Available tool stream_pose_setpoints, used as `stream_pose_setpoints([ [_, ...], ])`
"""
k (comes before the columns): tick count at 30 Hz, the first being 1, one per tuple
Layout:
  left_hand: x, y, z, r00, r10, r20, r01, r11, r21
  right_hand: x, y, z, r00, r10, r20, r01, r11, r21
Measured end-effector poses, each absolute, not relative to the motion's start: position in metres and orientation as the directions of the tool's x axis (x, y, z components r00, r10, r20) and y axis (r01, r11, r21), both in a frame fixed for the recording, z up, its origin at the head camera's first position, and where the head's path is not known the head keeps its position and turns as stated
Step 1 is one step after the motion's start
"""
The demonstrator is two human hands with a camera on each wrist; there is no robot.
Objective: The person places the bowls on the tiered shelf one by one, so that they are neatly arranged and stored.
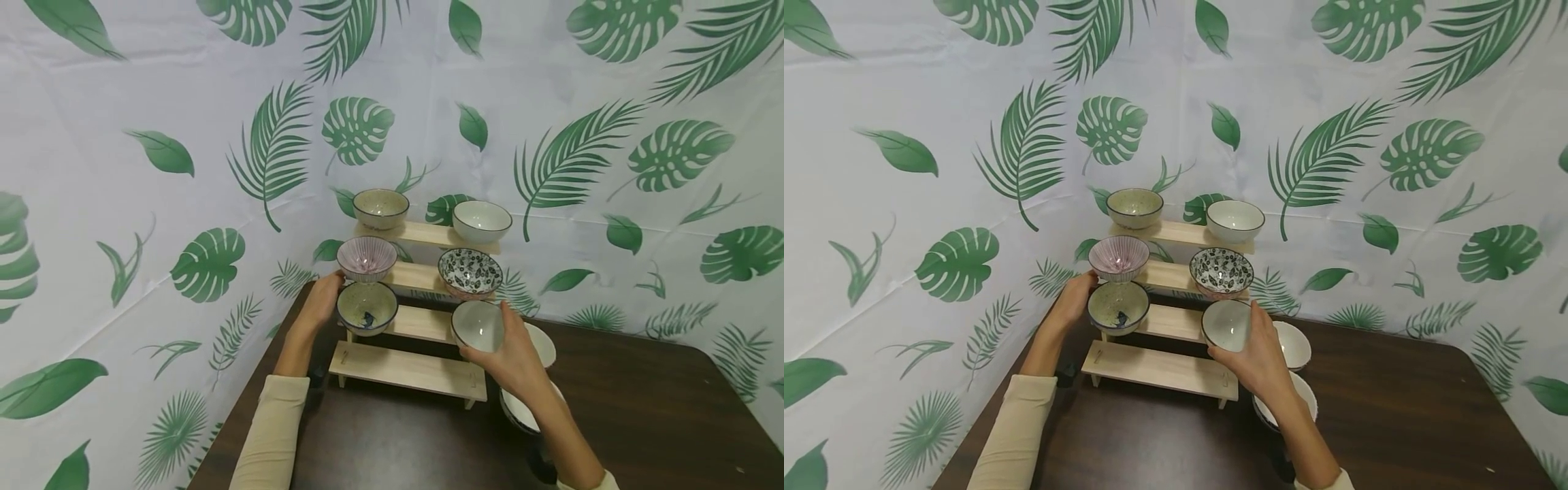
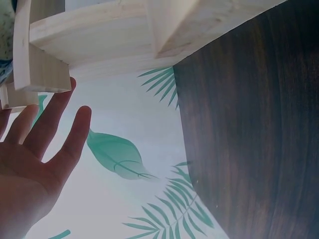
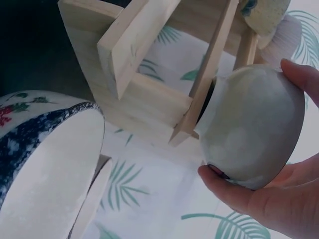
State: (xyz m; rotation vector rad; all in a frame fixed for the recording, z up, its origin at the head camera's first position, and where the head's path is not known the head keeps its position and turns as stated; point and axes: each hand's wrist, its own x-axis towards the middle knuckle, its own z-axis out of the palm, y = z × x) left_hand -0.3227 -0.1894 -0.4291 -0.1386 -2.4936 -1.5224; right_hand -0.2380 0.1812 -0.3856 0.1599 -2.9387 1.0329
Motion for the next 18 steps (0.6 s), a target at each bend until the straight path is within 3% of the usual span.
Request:
stream_pose_setpoints([
  [18,-0.3206,-0.1882,-0.4271,-0.975,-0.037,0.22,0.179,0.458,0.871,-0.2399,0.1768,-0.3815,-0.993,-0.103,0.053,-0.113,0.774,-0.623],
])
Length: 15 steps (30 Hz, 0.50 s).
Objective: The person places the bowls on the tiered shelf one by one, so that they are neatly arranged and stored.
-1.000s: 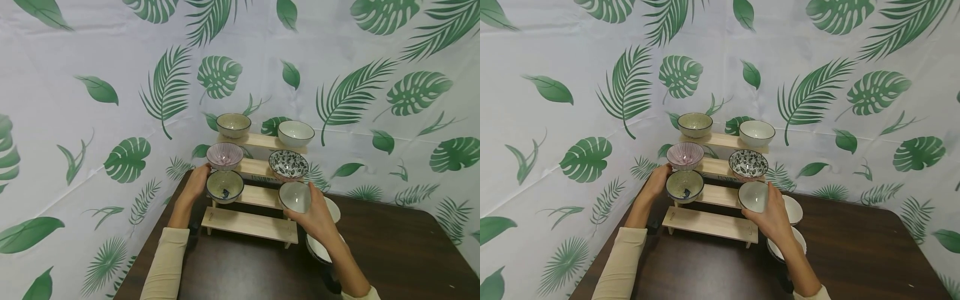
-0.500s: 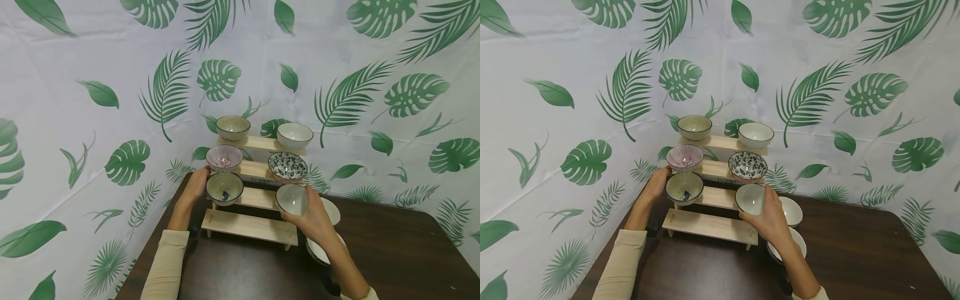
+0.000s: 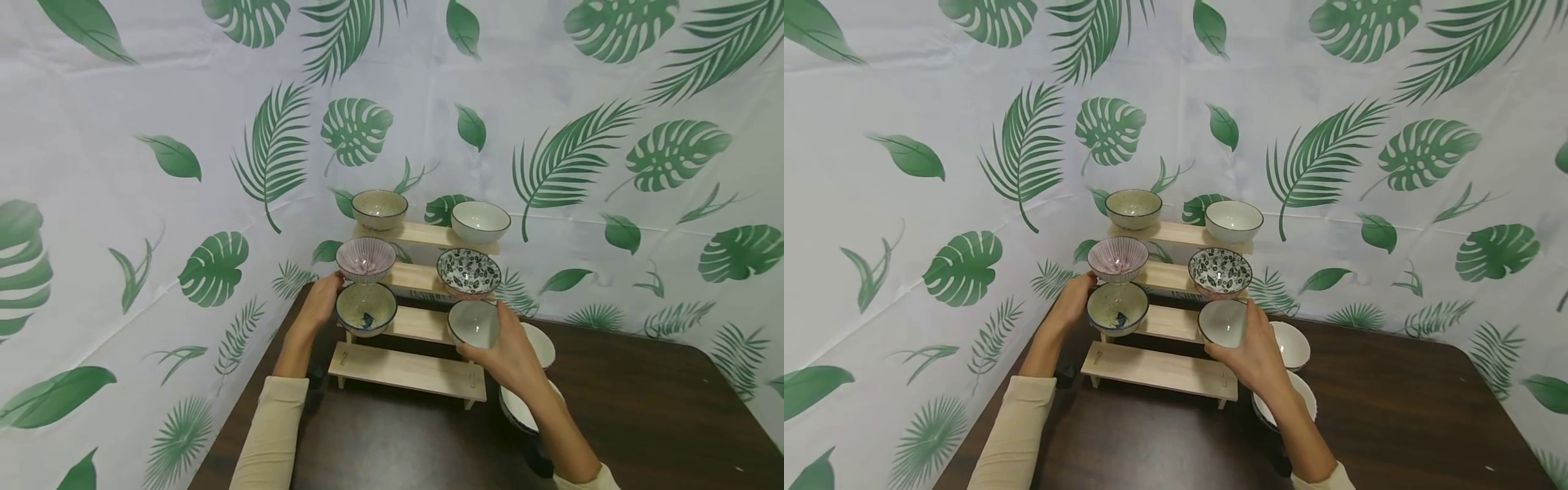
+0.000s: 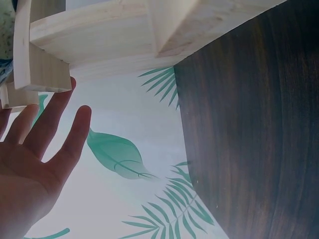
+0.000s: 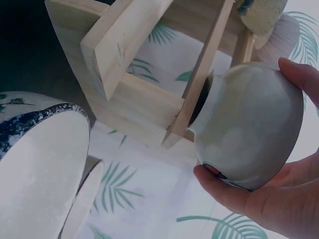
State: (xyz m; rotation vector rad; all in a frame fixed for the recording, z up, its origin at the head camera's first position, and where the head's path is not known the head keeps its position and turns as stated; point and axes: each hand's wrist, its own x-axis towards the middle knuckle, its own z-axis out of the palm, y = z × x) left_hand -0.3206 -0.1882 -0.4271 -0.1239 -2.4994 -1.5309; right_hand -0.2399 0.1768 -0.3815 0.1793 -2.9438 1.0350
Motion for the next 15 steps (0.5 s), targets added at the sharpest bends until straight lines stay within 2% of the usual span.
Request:
stream_pose_setpoints([
  [15,-0.3218,-0.1879,-0.4281,-0.972,-0.038,0.232,0.188,0.468,0.863,-0.2434,0.1717,-0.3858,-0.993,-0.093,0.069,-0.116,0.769,-0.629],
])
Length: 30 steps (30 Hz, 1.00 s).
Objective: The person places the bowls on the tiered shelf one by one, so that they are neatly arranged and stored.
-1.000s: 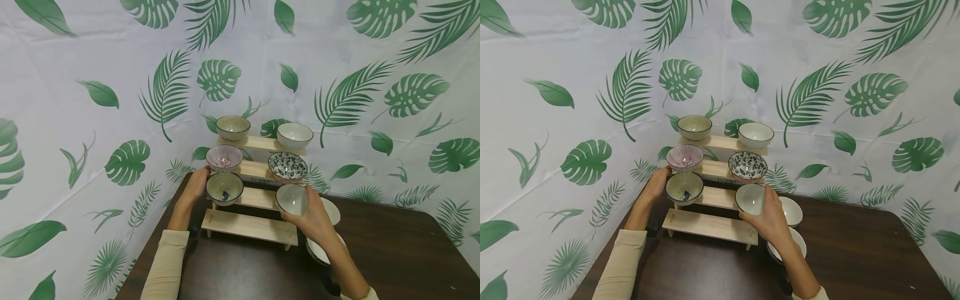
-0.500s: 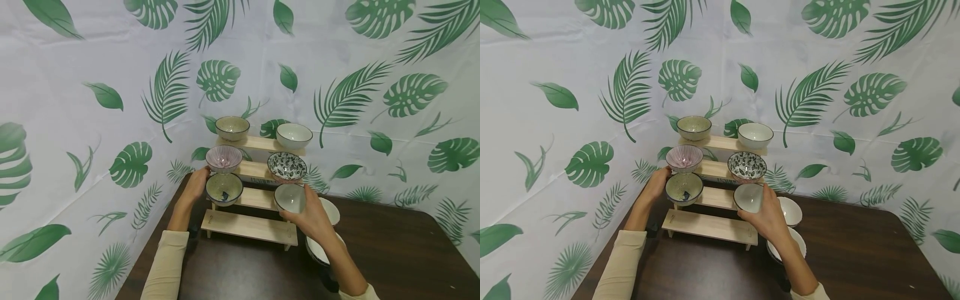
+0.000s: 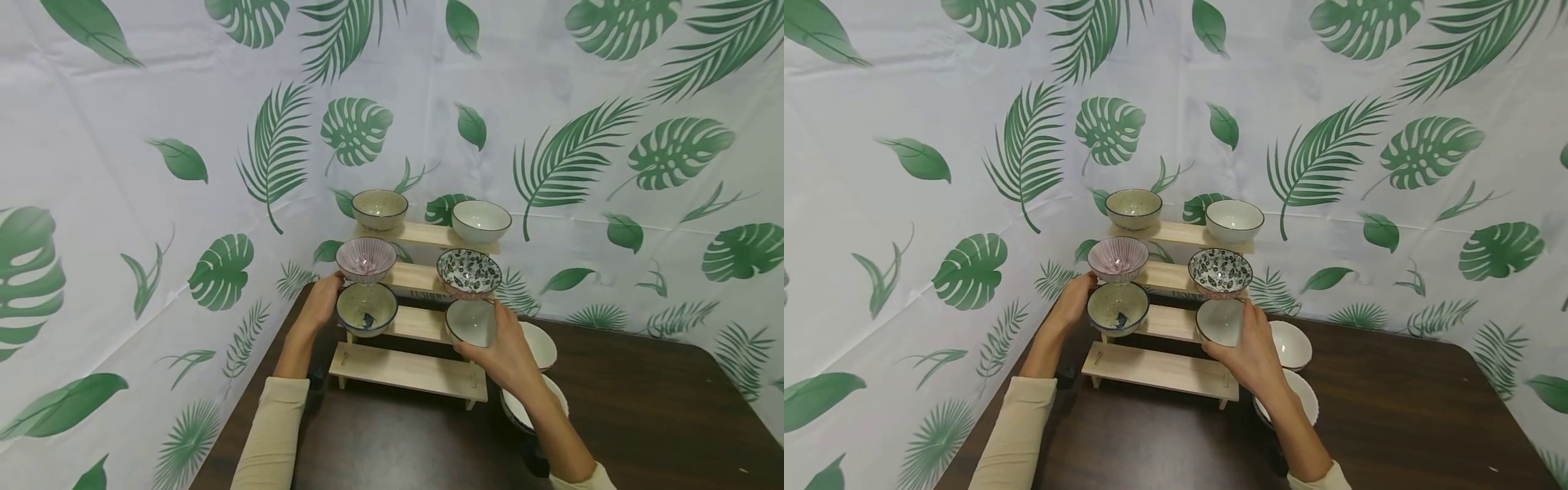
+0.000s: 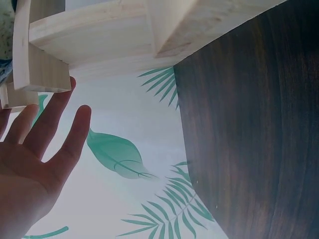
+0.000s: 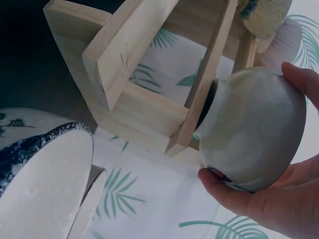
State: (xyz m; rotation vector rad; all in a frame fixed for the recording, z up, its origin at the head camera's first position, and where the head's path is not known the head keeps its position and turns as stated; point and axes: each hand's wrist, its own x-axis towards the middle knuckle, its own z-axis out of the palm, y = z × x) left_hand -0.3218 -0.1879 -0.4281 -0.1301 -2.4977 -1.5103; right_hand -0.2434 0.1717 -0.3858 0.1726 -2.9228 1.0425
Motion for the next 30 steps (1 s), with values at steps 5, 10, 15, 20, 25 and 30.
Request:
stream_pose_setpoints([
  [5,-0.321,-0.188,-0.427,-0.973,-0.038,0.227,0.185,0.46,0.868,-0.245,0.17,-0.387,-0.993,-0.092,0.074,-0.118,0.764,-0.634],
  [10,-0.321,-0.187,-0.427,-0.972,-0.044,0.231,0.183,0.474,0.861,-0.247,0.167,-0.389,-0.991,-0.09,0.098,-0.132,0.753,-0.645],
  [15,-0.321,-0.187,-0.427,-0.969,-0.041,0.244,0.195,0.482,0.854,-0.247,0.164,-0.388,-0.992,-0.083,0.096,-0.125,0.753,-0.646],
  [20,-0.321,-0.188,-0.428,-0.971,-0.04,0.234,0.188,0.472,0.861,-0.248,0.16,-0.389,-0.99,-0.083,0.11,-0.134,0.763,-0.632],
  [25,-0.322,-0.187,-0.428,-0.974,-0.027,0.227,0.19,0.456,0.87,-0.247,0.16,-0.392,-0.985,-0.089,0.147,-0.163,0.755,-0.636],
  [30,-0.321,-0.186,-0.427,-0.974,-0.029,0.226,0.187,0.46,0.868,-0.247,0.16,-0.397,-0.98,-0.109,0.169,-0.194,0.744,-0.64],
])
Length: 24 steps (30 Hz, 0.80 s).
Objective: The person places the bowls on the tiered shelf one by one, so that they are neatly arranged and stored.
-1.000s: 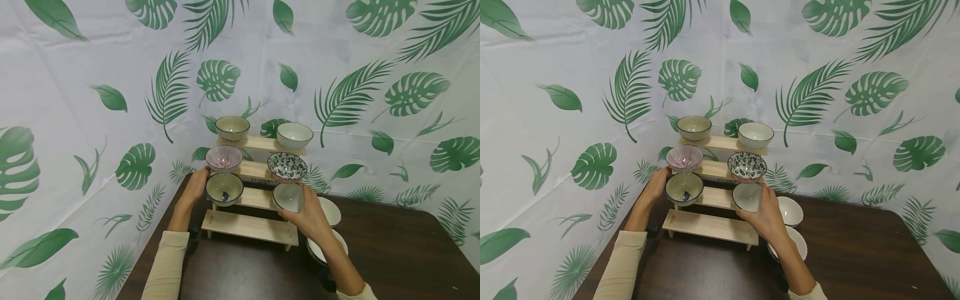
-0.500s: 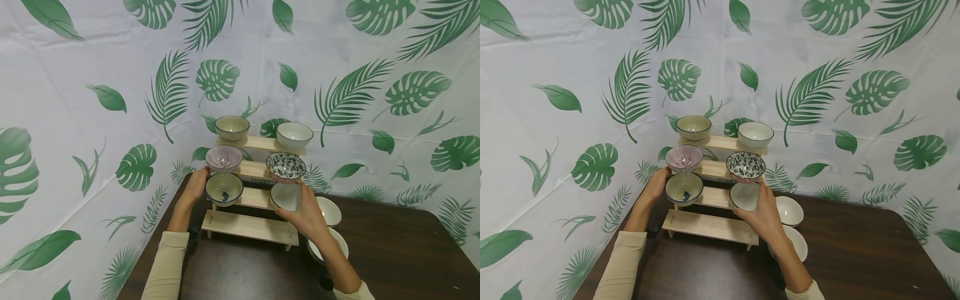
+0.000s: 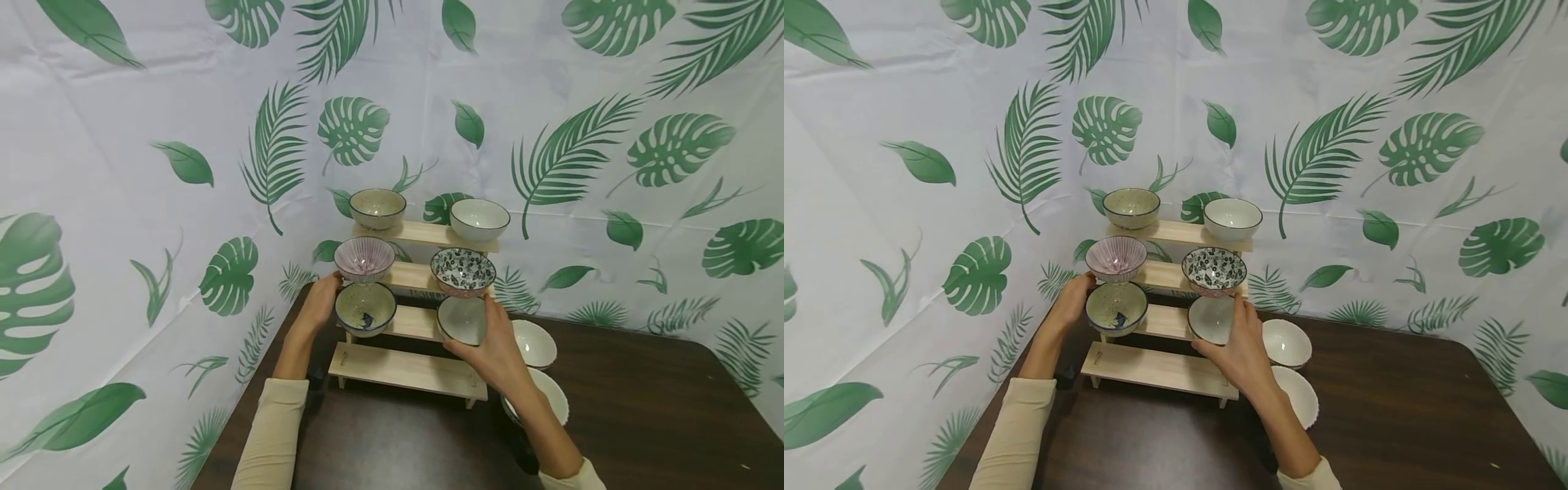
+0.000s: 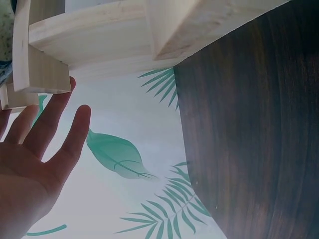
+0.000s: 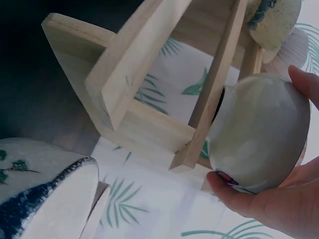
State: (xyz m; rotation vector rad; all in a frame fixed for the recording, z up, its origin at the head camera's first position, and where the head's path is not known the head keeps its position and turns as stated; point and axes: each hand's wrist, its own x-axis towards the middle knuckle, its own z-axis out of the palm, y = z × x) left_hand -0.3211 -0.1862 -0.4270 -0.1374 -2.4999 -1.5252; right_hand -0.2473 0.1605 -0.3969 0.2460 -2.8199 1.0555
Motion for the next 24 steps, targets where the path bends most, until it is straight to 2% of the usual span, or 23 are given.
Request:
stream_pose_setpoints([
  [12,-0.32,-0.186,-0.427,-0.974,-0.03,0.223,0.185,0.457,0.87,-0.244,0.164,-0.406,-0.988,-0.075,0.134,-0.148,0.708,-0.691],
  [24,-0.319,-0.187,-0.428,-0.989,-0.028,0.142,0.119,0.4,0.909,-0.24,0.172,-0.411,-0.973,-0.117,0.2,-0.222,0.709,-0.669],
])
